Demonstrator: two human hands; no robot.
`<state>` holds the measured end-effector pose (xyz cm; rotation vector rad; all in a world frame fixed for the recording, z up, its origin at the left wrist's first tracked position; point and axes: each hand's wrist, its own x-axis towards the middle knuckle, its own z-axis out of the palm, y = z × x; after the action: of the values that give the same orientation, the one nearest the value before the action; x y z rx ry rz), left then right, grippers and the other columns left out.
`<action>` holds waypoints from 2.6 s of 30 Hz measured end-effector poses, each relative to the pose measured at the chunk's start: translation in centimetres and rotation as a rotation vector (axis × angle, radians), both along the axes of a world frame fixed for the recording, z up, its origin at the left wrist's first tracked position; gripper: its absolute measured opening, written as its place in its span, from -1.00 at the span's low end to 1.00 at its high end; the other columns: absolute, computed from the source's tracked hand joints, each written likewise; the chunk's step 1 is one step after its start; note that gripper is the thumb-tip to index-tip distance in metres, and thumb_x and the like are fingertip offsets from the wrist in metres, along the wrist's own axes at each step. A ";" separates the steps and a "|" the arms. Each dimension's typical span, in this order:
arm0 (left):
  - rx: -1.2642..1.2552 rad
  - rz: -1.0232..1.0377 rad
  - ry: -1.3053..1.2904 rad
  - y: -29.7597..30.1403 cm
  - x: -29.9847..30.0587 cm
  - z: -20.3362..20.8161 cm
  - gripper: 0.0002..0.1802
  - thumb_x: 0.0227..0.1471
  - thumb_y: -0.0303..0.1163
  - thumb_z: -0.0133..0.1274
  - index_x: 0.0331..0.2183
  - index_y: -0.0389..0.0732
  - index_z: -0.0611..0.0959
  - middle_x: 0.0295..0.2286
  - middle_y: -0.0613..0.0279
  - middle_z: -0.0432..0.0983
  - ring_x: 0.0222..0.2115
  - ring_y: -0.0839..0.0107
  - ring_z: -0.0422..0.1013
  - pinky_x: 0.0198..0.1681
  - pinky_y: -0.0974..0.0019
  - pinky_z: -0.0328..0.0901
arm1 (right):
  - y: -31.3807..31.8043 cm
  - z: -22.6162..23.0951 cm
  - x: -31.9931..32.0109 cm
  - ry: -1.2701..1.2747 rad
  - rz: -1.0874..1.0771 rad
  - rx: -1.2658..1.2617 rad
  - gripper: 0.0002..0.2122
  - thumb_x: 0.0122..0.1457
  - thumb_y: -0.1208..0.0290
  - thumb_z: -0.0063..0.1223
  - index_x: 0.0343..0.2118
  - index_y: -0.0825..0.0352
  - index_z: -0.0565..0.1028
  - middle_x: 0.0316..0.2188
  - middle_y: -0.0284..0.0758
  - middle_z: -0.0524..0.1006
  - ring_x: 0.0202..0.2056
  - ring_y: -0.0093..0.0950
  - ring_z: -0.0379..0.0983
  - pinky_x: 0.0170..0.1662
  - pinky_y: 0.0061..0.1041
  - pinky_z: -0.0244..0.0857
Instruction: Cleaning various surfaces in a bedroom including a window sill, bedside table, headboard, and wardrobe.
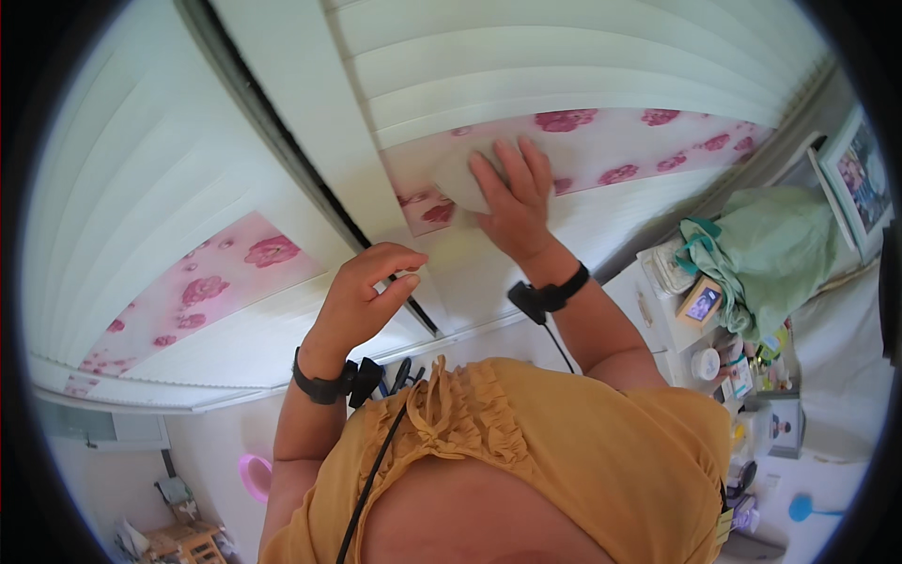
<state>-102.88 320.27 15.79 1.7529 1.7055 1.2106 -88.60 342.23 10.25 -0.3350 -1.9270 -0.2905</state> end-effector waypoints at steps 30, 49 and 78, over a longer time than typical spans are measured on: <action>-0.204 -0.289 0.121 13.2 4.0 -5.3 -0.72 0.08 -0.52 0.14 -0.12 -0.28 0.65 -0.15 0.16 0.56 -0.07 0.30 0.46 0.06 0.27 0.31 | 10.4 -5.6 9.0 -0.037 0.080 -0.023 -0.39 -0.19 0.43 0.24 0.08 0.10 0.50 0.22 -0.26 0.30 0.28 -0.07 0.13 0.26 0.01 0.11; -0.214 -0.489 0.275 21.7 10.1 -6.2 -0.70 0.06 -0.46 0.16 -0.12 -0.28 0.64 -0.14 0.05 0.56 -0.10 0.11 0.47 -0.01 0.22 0.36 | 17.6 -9.7 16.8 0.122 -0.033 -0.223 -0.29 -0.25 0.56 0.28 0.13 0.12 0.45 0.20 -0.11 0.33 0.24 0.01 0.23 0.28 -0.04 0.13; 0.061 -0.422 0.342 25.2 14.1 -5.3 -0.69 0.02 -0.45 0.21 -0.13 -0.24 0.65 -0.03 0.03 0.51 0.08 0.06 0.37 0.13 0.10 0.30 | 21.3 -6.8 21.8 0.350 -0.266 -0.602 -0.41 0.13 0.52 0.13 0.22 0.57 0.22 0.12 0.13 0.32 0.17 0.06 0.22 0.28 -0.14 0.06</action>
<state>-88.79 345.50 10.53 2.3138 1.3652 0.8197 -66.83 363.51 3.42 -0.9764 -1.5849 0.1810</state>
